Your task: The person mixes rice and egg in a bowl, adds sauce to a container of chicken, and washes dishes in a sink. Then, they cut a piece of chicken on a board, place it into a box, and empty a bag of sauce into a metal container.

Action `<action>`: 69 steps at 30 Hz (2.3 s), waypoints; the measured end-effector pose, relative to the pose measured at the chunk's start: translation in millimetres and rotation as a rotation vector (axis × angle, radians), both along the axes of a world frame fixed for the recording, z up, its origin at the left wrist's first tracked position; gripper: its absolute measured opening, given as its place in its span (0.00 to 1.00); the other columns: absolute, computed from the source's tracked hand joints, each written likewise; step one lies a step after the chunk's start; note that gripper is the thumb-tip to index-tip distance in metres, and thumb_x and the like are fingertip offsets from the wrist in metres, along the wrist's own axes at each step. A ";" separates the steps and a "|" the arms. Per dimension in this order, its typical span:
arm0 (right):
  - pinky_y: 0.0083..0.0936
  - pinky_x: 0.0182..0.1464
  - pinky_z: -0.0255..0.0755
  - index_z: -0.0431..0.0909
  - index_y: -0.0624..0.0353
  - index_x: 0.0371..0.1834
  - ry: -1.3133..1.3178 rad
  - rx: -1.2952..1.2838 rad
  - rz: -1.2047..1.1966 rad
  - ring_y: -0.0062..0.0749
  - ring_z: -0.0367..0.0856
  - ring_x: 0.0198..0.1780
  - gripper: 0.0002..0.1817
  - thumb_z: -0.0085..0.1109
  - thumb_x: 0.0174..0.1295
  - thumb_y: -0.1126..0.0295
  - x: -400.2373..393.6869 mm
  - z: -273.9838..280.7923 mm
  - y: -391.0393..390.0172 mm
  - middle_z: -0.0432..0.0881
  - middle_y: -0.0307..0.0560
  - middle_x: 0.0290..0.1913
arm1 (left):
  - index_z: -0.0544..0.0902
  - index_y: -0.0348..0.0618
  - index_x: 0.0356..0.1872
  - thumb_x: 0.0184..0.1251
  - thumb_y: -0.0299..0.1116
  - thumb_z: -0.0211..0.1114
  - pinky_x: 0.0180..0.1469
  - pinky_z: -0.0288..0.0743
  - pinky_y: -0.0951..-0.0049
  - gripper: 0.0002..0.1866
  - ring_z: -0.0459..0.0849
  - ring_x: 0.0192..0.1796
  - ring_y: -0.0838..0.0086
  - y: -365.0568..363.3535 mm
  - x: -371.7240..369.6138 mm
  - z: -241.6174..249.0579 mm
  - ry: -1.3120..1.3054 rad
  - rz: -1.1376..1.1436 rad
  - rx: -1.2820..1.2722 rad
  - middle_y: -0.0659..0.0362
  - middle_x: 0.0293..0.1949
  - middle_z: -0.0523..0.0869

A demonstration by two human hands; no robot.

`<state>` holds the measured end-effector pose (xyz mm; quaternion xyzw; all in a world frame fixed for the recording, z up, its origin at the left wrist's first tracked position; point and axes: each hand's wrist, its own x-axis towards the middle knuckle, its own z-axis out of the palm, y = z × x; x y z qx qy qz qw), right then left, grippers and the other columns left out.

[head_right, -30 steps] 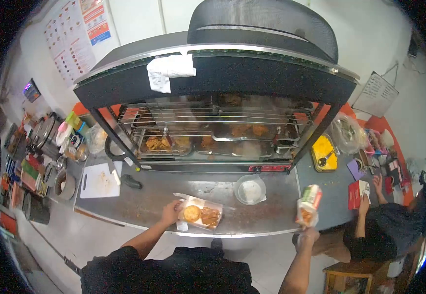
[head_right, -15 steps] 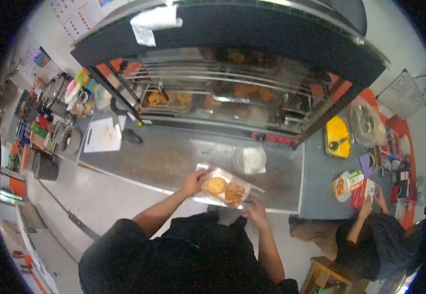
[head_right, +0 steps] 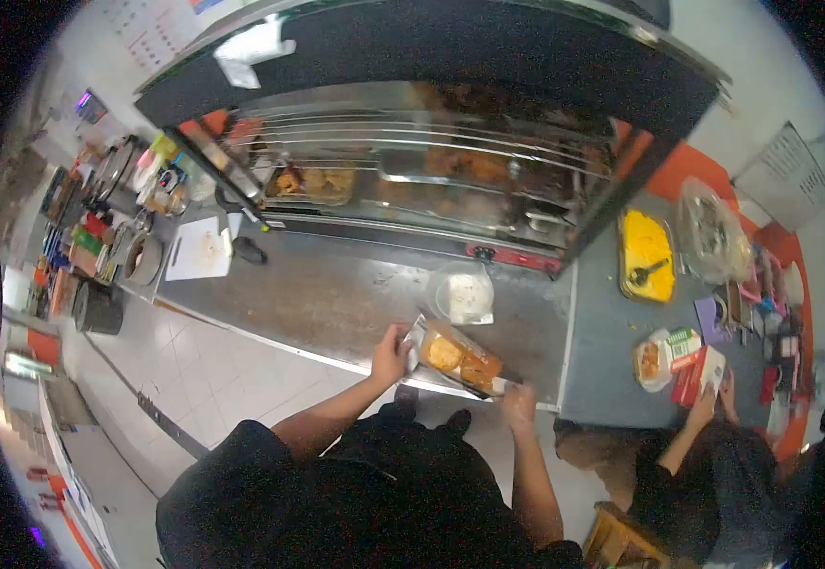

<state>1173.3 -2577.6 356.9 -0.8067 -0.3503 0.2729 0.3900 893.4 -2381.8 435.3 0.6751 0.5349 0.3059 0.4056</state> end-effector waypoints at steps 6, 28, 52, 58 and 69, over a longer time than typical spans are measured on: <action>0.30 0.32 0.81 0.81 0.74 0.35 0.198 -0.208 -0.127 0.35 0.88 0.31 0.12 0.52 0.70 0.74 71.6 156.0 -64.6 0.85 0.51 0.30 | 0.85 0.37 0.54 0.78 0.27 0.61 0.38 0.71 0.79 0.11 0.74 0.33 0.83 -62.0 65.3 -12.2 -0.197 -0.375 -0.209 0.63 0.35 0.85; 0.38 0.48 0.75 0.85 0.66 0.49 -0.093 0.049 -0.741 0.37 0.84 0.43 0.23 0.46 0.77 0.56 179.4 129.0 -64.1 0.88 0.52 0.42 | 0.72 0.41 0.70 0.54 0.28 0.72 0.68 0.71 0.52 0.37 0.77 0.64 0.47 -93.4 242.3 -70.3 -0.052 -0.691 0.351 0.43 0.69 0.72; 0.49 0.75 0.62 0.46 0.49 0.84 1.583 0.215 0.471 0.48 0.60 0.80 0.47 0.59 0.71 0.44 -557.9 136.5 250.4 0.61 0.53 0.81 | 0.80 0.42 0.49 0.74 0.35 0.66 0.35 0.75 0.78 0.10 0.84 0.38 0.79 116.9 -658.7 -17.2 -0.443 0.299 -0.332 0.61 0.38 0.86; 0.58 0.77 0.58 0.48 0.50 0.84 1.831 0.474 0.827 0.52 0.57 0.81 0.65 0.67 0.50 0.26 -722.0 242.5 388.9 0.51 0.59 0.83 | 0.77 0.46 0.59 0.79 0.41 0.60 0.47 0.78 0.69 0.15 0.85 0.48 0.72 195.4 -824.9 -39.2 -0.530 0.466 -0.436 0.57 0.53 0.87; 0.56 0.77 0.56 0.42 0.44 0.86 1.973 -0.003 1.169 0.52 0.52 0.82 0.71 0.70 0.44 0.24 -1096.5 235.3 632.2 0.52 0.58 0.83 | 0.76 0.48 0.61 0.77 0.45 0.62 0.55 0.75 0.59 0.19 0.83 0.57 0.65 112.6 -1161.0 -56.5 -0.725 1.212 -0.546 0.55 0.59 0.85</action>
